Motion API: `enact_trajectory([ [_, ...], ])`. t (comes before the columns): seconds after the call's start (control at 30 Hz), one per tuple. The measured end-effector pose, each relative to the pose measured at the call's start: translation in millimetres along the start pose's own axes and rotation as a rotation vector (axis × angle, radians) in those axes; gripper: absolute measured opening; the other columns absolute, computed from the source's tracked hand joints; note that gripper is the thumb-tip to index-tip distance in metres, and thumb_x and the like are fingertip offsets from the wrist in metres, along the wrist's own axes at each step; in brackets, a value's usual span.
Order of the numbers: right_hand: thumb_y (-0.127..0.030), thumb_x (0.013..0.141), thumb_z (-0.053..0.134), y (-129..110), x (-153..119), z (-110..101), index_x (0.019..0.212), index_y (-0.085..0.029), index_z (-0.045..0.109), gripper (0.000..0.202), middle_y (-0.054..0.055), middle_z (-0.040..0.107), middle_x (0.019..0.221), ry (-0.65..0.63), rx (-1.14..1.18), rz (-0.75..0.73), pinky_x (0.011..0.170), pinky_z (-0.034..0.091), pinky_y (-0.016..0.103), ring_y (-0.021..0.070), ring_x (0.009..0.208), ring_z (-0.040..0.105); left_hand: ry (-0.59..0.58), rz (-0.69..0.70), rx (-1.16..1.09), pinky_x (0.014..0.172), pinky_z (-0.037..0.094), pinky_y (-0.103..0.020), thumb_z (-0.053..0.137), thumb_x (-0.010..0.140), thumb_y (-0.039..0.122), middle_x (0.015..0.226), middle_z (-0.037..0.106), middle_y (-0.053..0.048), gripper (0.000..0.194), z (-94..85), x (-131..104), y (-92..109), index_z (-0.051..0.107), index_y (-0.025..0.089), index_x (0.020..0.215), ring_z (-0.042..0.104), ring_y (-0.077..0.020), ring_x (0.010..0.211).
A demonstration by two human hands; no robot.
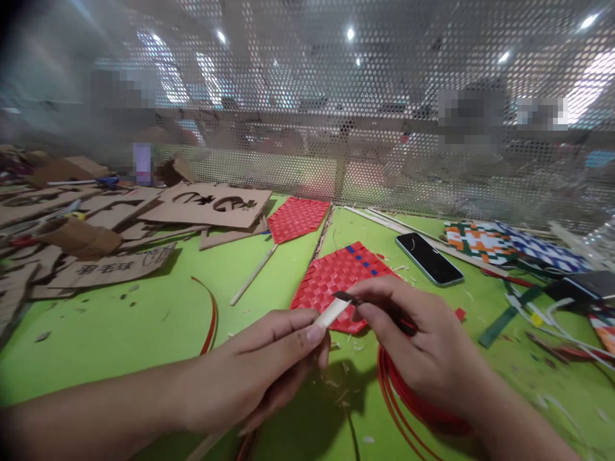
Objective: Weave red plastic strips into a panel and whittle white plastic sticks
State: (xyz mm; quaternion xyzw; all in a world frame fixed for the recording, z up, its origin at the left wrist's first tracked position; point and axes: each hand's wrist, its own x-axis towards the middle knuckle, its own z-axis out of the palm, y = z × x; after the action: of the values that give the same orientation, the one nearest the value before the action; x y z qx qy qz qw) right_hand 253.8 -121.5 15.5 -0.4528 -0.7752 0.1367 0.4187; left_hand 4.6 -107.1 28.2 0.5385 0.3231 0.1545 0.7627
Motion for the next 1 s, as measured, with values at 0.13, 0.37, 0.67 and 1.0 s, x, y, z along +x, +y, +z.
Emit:
enact_trajectory([
  [0.13, -0.031, 0.107, 0.061, 2.0, -0.2, -0.3, 0.109, -0.028, 0.074, 0.014, 0.0, 0.078, 0.087, -0.113, -0.026, 0.026, 0.062, 0.056, 0.021, 0.015, 0.074, 0.073, 0.049, 0.0, 0.112, 0.039, 0.033, -0.014, 0.051, 0.108, 0.057, 0.056, 0.05, 0.009, 0.035, -1.5, -0.6, 1.3, 0.052, 0.023, 0.099, 0.043, -0.0076, 0.043],
  [0.37, -0.042, 0.1, 0.074, -12.2, 2.8, 1.3, 0.091, -0.03, 0.079, 0.016, -0.002, 0.072, 0.07, 0.052, 0.327, 0.137, 0.053, 0.054, 0.015, 0.0111, 0.059, 0.066, 0.041, 0.038, 0.042, 0.04, 0.029, -0.016, 0.058, 0.106, 0.053, 0.054, 0.045, 0.01, 0.034, -0.2, -7.1, 4.7, 0.058, 0.022, 0.093, 0.038, -0.0071, 0.044],
  [0.67, -0.046, 0.093, 0.082, -10.1, 3.2, 31.2, 0.093, -0.025, 0.079, 0.021, -0.002, 0.066, 0.064, 0.184, 0.678, 0.354, 0.043, 0.047, 0.015, 0.0082, 0.048, 0.055, 0.015, 0.135, -0.311, 0.034, 0.027, -0.011, 0.05, 0.111, 0.044, 0.052, 0.038, 0.014, 0.027, 10.5, 5.1, -11.0, 0.054, 0.023, 0.095, 0.023, -0.0037, 0.036],
  [1.0, -0.036, 0.087, 0.089, 9.5, 23.5, -31.5, 0.074, -0.026, 0.069, 0.026, -0.005, 0.048, 0.061, 0.549, 0.694, 0.345, 0.041, 0.029, 0.023, 0.0076, 0.047, 0.036, -0.065, 0.066, -0.234, 0.036, 0.025, -0.014, 0.06, 0.106, 0.052, 0.049, 0.039, 0.013, 0.036, 14.1, -7.4, -6.7, 0.055, 0.022, 0.087, 0.025, -0.0044, 0.037],
])
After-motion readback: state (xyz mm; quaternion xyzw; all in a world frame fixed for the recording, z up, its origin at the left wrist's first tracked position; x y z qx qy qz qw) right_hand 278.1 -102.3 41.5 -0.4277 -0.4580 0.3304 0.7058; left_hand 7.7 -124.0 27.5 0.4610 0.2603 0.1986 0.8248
